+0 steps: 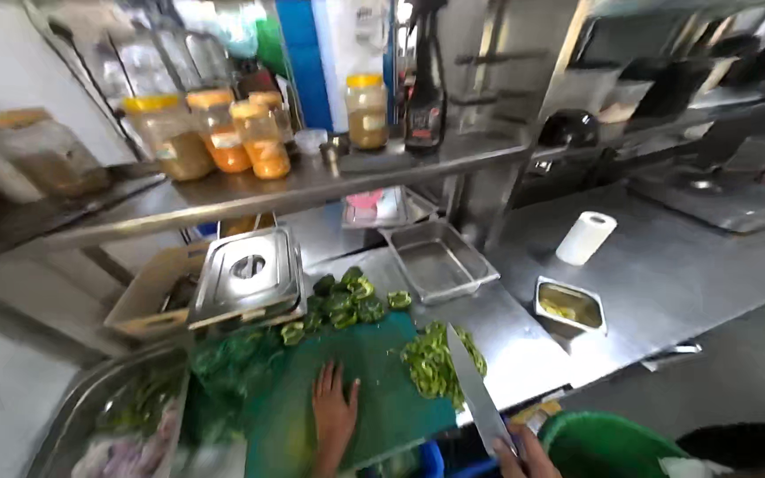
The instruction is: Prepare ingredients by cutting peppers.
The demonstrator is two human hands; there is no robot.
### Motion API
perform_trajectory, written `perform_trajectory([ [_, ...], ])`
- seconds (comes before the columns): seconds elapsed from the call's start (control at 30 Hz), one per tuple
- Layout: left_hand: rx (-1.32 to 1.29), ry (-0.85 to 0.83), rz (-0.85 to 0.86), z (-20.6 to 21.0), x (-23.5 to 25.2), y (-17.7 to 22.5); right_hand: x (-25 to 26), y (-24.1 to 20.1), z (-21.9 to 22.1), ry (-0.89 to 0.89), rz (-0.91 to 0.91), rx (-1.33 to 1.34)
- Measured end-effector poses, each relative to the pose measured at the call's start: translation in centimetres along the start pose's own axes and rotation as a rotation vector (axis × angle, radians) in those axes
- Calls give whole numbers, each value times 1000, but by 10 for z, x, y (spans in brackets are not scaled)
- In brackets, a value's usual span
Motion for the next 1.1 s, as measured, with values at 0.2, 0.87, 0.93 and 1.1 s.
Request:
perform_trajectory([
  [0.2,-105,12,28,-7,-2,9,21,-27,114,-440,-66,-561],
  [0.87,-246,81,-65,-23,-5,4,40,-19,130,-380,57,-719],
  [0.93,-245,96,-57,-24,-2,2,41,-18,135,-399,66,-754],
  [1.1,-233,109,-62,-21,-3,-2,47,-13,133,-398,57,-754],
])
Point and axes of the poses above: each hand's wrist, its own x-axis towards the middle knuckle, its own z-axis out of the palm, y = z × x, the point moved 10 cm from there along x, towards the middle knuckle, and after that the axes turned 10 degrees about -x, right-handed, at the moved point
